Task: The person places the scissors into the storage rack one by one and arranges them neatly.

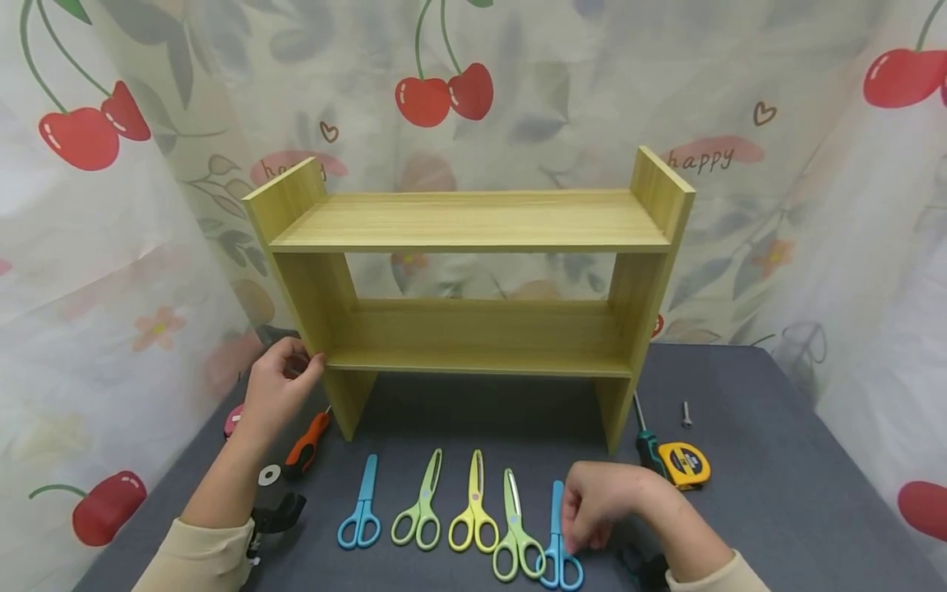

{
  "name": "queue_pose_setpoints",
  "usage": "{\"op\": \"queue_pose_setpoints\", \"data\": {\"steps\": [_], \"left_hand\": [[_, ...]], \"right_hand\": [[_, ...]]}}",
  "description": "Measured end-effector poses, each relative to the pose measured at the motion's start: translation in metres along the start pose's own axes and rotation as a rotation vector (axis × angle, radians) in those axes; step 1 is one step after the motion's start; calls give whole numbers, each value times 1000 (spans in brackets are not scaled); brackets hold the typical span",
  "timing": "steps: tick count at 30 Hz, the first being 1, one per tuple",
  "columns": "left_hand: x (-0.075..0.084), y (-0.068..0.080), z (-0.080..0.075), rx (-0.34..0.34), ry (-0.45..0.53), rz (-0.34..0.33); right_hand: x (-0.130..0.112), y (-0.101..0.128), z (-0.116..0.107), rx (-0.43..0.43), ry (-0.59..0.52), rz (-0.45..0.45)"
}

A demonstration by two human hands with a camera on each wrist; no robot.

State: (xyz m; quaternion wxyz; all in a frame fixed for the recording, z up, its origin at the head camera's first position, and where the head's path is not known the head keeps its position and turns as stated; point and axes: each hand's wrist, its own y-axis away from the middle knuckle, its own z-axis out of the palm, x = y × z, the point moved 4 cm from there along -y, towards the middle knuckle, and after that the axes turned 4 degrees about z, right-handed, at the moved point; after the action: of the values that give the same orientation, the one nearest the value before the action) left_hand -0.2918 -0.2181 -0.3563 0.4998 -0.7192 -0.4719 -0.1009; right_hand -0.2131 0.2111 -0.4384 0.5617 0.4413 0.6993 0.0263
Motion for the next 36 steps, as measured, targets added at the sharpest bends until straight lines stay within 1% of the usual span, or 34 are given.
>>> {"op": "queue_pose_setpoints", "data": {"steps": [3,6,7,10,14,17,19,21,24,26,30,33,36], "left_hand": [[1,-1,2,4,3,9],[2,-2,4,6,8,11],[2,-2,4,5,9,8],[3,-2,4,-7,10,0],[2,2,-3,-1,-15,-15],[1,7,-10,23,-44,-26],[1,9,-13,26,-48,-33],[0,9,-12,16,-40,-34],[0,8,-7,-6,-20,-37],[0,7,-4,-12,-11,-37],[1,6,0,-3,-14,-31],[2,6,2,-4,-17,-25],[4,5,4,-12,-15,-21]], "right_hand": [[-2,2,3,41,18,51],[0,2,5,66,53,83],[2,1,4,60,82,80],[6,0,4,101,131,129],[11,-9,5,176,193,215],[19,-18,8,186,259,229],[21,-20,13,194,265,219],[19,-15,19,229,244,209],[12,-1,29,313,219,188],[10,7,32,370,238,187],[10,20,32,478,284,162],[10,34,28,548,277,113],[9,49,25,598,258,68]]}}
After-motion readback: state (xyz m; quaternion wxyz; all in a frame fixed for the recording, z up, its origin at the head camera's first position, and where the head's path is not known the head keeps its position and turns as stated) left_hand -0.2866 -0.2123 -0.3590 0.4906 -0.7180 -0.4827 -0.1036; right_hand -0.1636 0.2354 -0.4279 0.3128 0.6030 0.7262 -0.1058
